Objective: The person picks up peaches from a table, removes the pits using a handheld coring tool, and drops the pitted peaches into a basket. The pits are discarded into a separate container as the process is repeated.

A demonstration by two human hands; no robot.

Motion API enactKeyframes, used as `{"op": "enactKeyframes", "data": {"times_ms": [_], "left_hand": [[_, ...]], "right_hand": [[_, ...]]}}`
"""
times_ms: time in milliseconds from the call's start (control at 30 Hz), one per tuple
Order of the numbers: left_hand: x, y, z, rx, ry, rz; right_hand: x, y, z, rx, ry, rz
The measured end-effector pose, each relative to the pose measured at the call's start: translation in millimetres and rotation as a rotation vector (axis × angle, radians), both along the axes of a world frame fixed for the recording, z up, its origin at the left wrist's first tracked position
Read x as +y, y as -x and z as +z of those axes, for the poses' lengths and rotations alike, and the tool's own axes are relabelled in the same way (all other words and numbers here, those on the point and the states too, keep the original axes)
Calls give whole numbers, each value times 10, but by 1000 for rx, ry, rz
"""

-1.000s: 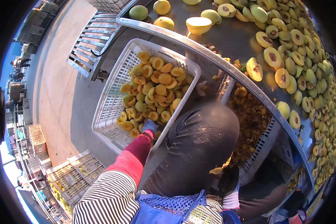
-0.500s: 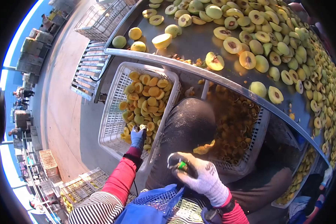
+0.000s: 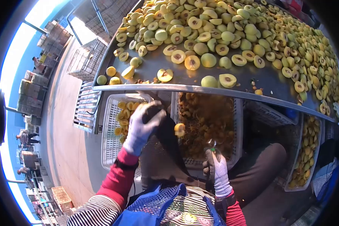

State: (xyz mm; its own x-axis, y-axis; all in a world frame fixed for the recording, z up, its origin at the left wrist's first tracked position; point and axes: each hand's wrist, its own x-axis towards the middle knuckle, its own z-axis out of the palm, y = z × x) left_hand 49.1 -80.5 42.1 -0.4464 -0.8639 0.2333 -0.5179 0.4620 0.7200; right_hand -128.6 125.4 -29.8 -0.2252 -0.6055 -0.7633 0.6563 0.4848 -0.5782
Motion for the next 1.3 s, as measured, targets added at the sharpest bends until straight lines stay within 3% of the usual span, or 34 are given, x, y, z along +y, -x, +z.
{"op": "enactKeyframes", "data": {"times_ms": [67,100,133,200,267,333,400,467,533,567,600,667,700,733,800,867,933,967,1067,1233,1300], "left_hand": [[-593,248,-88,-4,318,113],[-839,433,-26,-128,331,161],[-1102,531,-48,-440,365,165],[-1564,763,-196,-800,60,13],[-1867,891,-476,-947,-1,-194],[-1839,972,-348,-786,-26,-290],[-1440,1106,-140,-520,-22,-157],[-963,1187,-88,-79,-153,-90],[-337,1236,-67,259,-338,-242],[-71,1243,-197,282,-435,-228],[169,1252,-330,306,-532,-215],[533,1259,-462,292,-742,-25],[661,1272,-462,429,-860,66],[744,1272,-428,361,-719,45],[825,1280,-378,408,-692,74],[861,1238,-399,436,-711,25],[918,1195,-407,467,-732,-28],[947,1179,-407,498,-753,-37],[1021,1147,-400,558,-789,-52],[1029,1076,-384,328,-518,-143],[1051,1025,-344,282,-573,-146]], "right_hand": [[13,8,-69,0,0,2],[20,23,-146,2,81,-6],[11,43,-215,-5,79,-17],[-36,83,-335,125,151,-15],[-74,149,-375,89,203,-37],[-84,200,-355,22,167,-51],[-105,239,-263,-41,90,-117],[-123,339,-187,-90,16,-187],[-89,390,-120,-67,310,-129],[-180,250,-50,108,482,-284],[-174,330,237,68,379,-42],[-242,254,159,499,515,85],[-245,235,203,531,485,98],[-226,222,196,524,478,102],[-188,179,180,604,407,190],[-179,123,199,660,430,132],[-136,73,185,1060,498,33],[-84,24,56,928,483,17],[10,-20,79,943,467,88],[178,-163,-41,680,442,64],[146,11,288,51,456,225]]}}
